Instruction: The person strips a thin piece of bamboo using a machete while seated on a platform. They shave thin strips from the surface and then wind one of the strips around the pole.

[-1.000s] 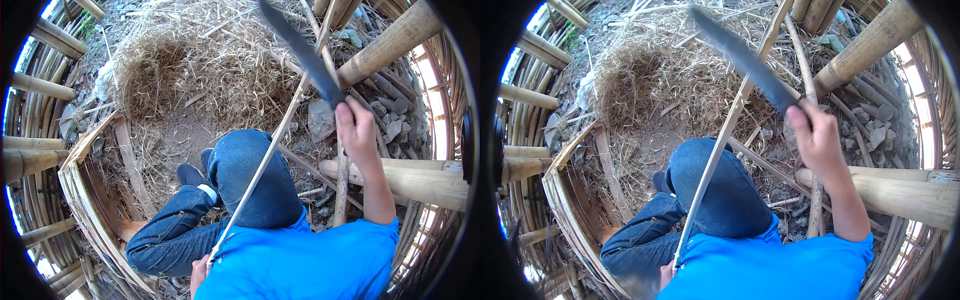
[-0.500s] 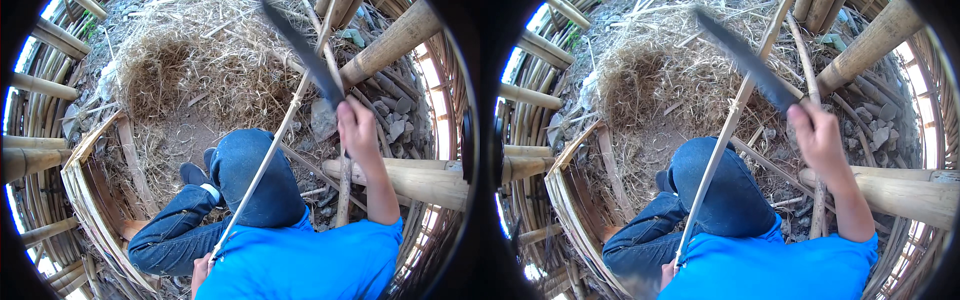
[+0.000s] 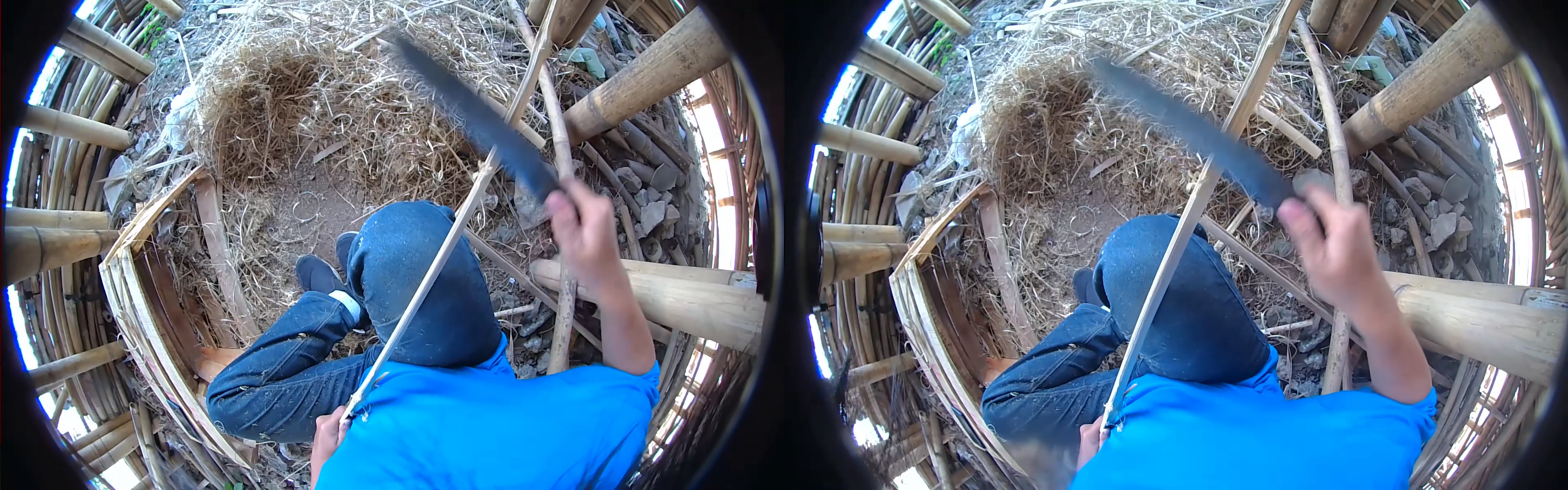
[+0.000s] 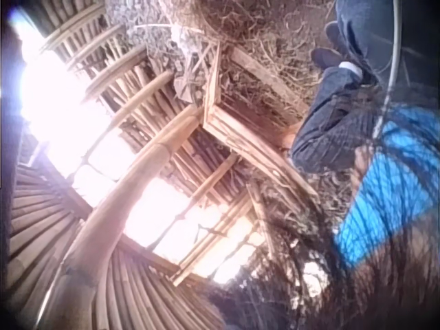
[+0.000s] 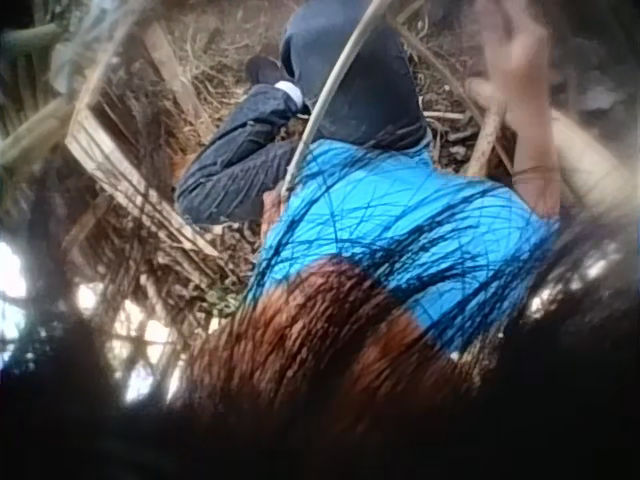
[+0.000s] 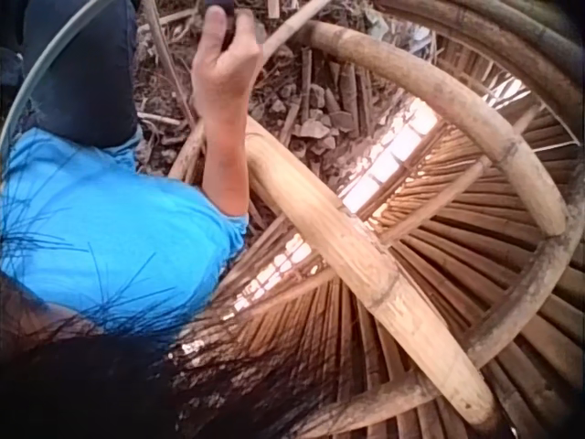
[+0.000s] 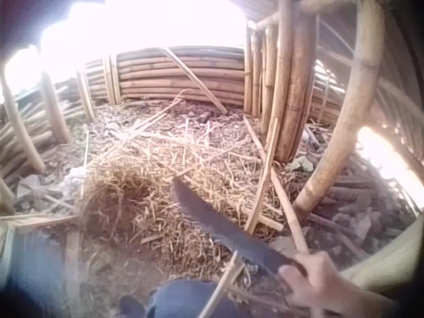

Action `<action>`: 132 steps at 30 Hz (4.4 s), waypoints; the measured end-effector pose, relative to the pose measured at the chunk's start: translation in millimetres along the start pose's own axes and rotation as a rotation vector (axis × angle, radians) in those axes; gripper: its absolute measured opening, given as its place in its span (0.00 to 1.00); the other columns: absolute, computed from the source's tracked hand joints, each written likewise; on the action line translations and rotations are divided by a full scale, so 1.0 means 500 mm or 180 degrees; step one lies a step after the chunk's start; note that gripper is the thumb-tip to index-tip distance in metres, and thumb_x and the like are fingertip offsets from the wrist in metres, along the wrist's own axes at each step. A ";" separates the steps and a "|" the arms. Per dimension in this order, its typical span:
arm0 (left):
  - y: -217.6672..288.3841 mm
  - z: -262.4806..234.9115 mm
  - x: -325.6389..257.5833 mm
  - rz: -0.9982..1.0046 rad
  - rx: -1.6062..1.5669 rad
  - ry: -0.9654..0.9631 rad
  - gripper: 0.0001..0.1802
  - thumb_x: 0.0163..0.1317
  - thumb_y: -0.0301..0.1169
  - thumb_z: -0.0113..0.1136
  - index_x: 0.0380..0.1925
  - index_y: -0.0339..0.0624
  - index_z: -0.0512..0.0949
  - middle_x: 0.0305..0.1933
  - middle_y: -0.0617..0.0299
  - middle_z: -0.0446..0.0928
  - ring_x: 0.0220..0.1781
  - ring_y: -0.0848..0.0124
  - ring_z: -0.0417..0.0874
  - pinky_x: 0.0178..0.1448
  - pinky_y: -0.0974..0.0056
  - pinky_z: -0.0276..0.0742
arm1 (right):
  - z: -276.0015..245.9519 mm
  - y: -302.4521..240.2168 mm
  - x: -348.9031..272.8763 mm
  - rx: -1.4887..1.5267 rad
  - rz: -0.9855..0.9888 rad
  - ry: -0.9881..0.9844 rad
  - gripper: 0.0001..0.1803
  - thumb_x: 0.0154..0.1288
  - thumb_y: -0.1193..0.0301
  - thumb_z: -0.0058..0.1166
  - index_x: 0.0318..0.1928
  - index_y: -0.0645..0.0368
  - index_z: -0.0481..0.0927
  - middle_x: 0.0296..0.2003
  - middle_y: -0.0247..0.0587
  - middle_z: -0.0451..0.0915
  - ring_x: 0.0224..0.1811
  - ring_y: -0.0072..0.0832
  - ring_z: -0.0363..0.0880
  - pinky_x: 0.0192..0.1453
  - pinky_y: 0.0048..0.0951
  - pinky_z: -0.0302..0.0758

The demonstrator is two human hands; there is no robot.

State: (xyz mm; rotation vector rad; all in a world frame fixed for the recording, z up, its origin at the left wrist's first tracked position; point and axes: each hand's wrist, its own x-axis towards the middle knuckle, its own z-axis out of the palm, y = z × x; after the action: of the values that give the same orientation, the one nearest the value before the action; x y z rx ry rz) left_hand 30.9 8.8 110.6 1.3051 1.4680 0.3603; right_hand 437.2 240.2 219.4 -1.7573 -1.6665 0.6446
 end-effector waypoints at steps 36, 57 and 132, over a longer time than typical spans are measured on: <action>0.079 0.005 -0.002 0.0260 -0.0001 0.0555 0.14 0.65 0.34 0.49 0.26 0.34 0.70 0.19 0.42 0.67 0.24 0.41 0.73 0.27 0.53 0.65 | 0.103 -0.056 -0.131 0.0050 -0.0035 -0.0398 0.16 0.67 0.62 0.53 0.31 0.63 0.74 0.16 0.45 0.73 0.17 0.39 0.78 0.21 0.32 0.71; 0.012 0.002 0.004 0.0096 -0.0166 -0.0058 0.10 0.63 0.29 0.49 0.26 0.34 0.69 0.20 0.42 0.66 0.24 0.43 0.74 0.26 0.53 0.66 | 0.196 -0.045 -0.282 0.0065 -0.0766 -0.1177 0.16 0.60 0.61 0.61 0.30 0.62 0.75 0.18 0.46 0.74 0.19 0.43 0.78 0.23 0.37 0.73; -0.031 0.023 0.002 0.0674 -0.0027 0.0437 0.09 0.65 0.28 0.51 0.26 0.37 0.70 0.16 0.49 0.63 0.17 0.51 0.69 0.24 0.58 0.63 | 0.246 -0.028 -0.314 0.1415 0.0532 -0.2261 0.17 0.68 0.65 0.52 0.38 0.72 0.74 0.14 0.39 0.72 0.13 0.23 0.71 0.19 0.25 0.64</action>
State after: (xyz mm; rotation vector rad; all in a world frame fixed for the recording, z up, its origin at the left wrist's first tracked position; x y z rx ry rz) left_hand 33.0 -0.5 93.8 1.4572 1.4423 0.6045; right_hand 326.2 97.4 134.3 -1.4215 -1.6177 1.7231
